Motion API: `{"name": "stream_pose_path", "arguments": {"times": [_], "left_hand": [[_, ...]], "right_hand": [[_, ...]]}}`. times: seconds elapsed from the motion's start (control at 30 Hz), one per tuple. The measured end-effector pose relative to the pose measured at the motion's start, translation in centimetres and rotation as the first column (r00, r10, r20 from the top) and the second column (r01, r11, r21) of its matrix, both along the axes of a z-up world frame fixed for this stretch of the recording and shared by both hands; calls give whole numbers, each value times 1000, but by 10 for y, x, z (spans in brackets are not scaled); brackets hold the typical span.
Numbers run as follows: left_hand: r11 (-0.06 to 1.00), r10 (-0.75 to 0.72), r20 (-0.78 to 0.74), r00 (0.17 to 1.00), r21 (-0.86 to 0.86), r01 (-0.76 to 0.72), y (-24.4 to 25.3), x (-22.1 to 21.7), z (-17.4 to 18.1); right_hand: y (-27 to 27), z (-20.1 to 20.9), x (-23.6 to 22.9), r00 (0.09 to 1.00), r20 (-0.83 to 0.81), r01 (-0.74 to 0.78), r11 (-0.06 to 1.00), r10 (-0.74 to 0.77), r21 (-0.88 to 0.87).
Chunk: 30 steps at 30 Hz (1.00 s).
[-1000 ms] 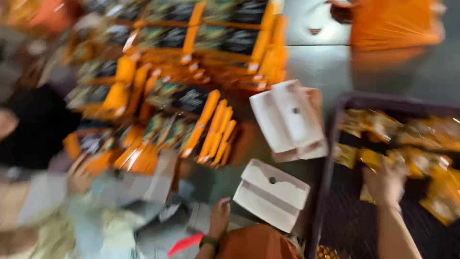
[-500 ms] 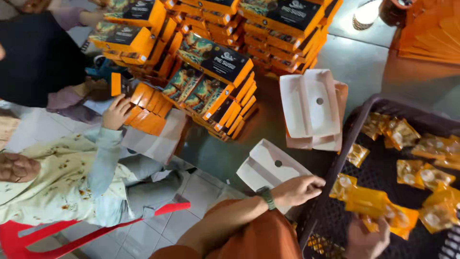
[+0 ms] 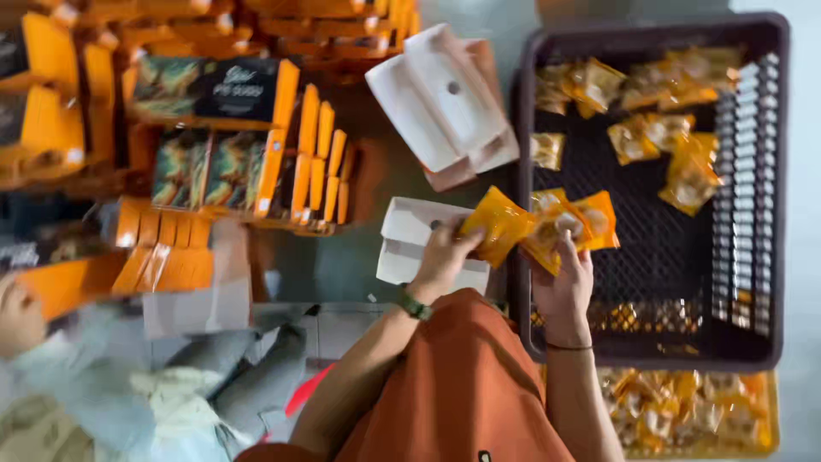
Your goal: The person repeatedly picks small yellow-wrapped items from a black basket and places them into white cardboard boxes labeled 'Pie Susu'. After filling a box, the person closes the lid and stacks it with other completed boxes on the table.
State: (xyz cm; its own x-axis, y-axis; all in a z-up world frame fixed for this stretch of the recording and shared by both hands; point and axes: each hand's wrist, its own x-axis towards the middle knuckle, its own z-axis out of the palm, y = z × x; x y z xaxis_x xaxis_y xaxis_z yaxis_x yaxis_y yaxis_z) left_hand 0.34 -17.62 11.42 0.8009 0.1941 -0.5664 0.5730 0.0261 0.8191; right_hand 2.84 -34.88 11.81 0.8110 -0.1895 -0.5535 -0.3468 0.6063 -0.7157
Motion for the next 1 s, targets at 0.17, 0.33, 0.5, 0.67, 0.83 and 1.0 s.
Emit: {"name": "stream_pose_path", "arguments": {"times": [0.17,0.33,0.5,0.67,0.83,1.0], "left_hand": [[756,147,200,969,-654,20,5,-11,-10],[782,-56,123,991,-611,120,-15,-13,1],[732,-11,29,1000,-681,28,5,-25,-3],[729,178,-51,983,-664,-167,11,-18,39],[826,13,209,978,-553,107,13,-30,26],[792,298,144,944,-590,-160,19,-35,-33]], "right_hand": [[8,-7,-24,1000,11,24,990,-26,137],[26,-18,-39,991,129,-39,999,40,-15],[28,20,-45,962,221,-115,973,160,-202],[21,48,-58,935,85,-326,929,344,-176],[13,62,-50,666,-158,-546,332,729,-769],[8,61,-50,593,-60,-355,194,803,-915]]}}
